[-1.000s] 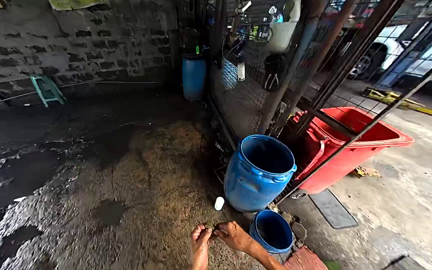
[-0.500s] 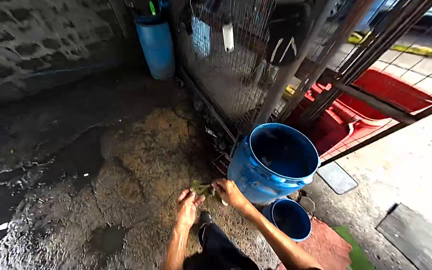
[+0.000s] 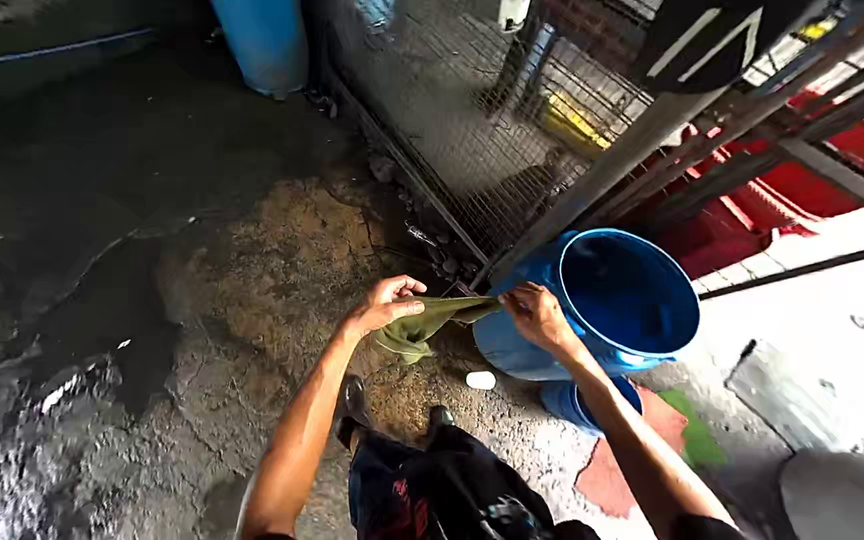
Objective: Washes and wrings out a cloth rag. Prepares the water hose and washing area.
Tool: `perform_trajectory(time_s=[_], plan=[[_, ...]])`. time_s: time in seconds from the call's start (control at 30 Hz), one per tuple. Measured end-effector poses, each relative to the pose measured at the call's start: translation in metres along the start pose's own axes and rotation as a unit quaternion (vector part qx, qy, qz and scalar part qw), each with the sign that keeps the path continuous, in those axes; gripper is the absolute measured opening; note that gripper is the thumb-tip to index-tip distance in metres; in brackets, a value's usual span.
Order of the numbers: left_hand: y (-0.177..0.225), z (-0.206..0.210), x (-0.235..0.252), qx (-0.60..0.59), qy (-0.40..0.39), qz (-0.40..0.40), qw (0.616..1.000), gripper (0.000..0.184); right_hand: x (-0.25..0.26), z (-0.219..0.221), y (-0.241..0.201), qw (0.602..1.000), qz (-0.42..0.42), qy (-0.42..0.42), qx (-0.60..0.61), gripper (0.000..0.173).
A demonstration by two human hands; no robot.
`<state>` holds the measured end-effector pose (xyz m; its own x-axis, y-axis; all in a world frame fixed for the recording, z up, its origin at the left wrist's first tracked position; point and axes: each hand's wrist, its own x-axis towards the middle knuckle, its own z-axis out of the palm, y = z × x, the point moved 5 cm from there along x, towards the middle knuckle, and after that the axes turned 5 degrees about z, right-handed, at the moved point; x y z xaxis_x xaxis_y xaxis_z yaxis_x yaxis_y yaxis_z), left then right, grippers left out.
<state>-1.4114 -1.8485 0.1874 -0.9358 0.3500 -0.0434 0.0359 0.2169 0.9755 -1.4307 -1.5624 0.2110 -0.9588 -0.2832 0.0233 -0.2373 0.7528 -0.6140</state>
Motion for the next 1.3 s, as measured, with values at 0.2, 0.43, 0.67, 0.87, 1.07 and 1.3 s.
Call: perform_trajectory(time_s=[0.2,0.43,0.67,0.87,1.07,1.3], plan=[[0.007,-0.063,0.088,0.248,-0.231,0.158,0.927,0.019,-0.024,-0.003,-0.038,0.989,0.117,0.055,-0.065,0.028],[0.013,-0.048,0.098,0.329,0.014,0.286,0.900,0.017,-0.087,0.004,-0.089,0.958,0.259,0.083,-0.097,0.023],[-0.013,0.114,0.038,0.113,0.002,0.103,0.988,0.024,-0.241,0.052,-0.064,0.906,0.405,0.119,0.026,0.037],[-0.016,0.316,-0.075,-0.032,-0.141,0.034,0.989,0.022,-0.432,0.103,-0.053,0.857,0.472,0.164,0.125,0.040],[0.020,0.524,-0.221,-0.134,-0.336,-0.026,0.932,0.044,-0.641,0.116,-0.050,0.791,0.526,0.256,0.179,0.034],[0.065,0.728,-0.355,-0.126,-0.442,0.052,0.886,0.042,-0.794,0.113,-0.021,0.679,0.537,0.493,0.084,0.027]])
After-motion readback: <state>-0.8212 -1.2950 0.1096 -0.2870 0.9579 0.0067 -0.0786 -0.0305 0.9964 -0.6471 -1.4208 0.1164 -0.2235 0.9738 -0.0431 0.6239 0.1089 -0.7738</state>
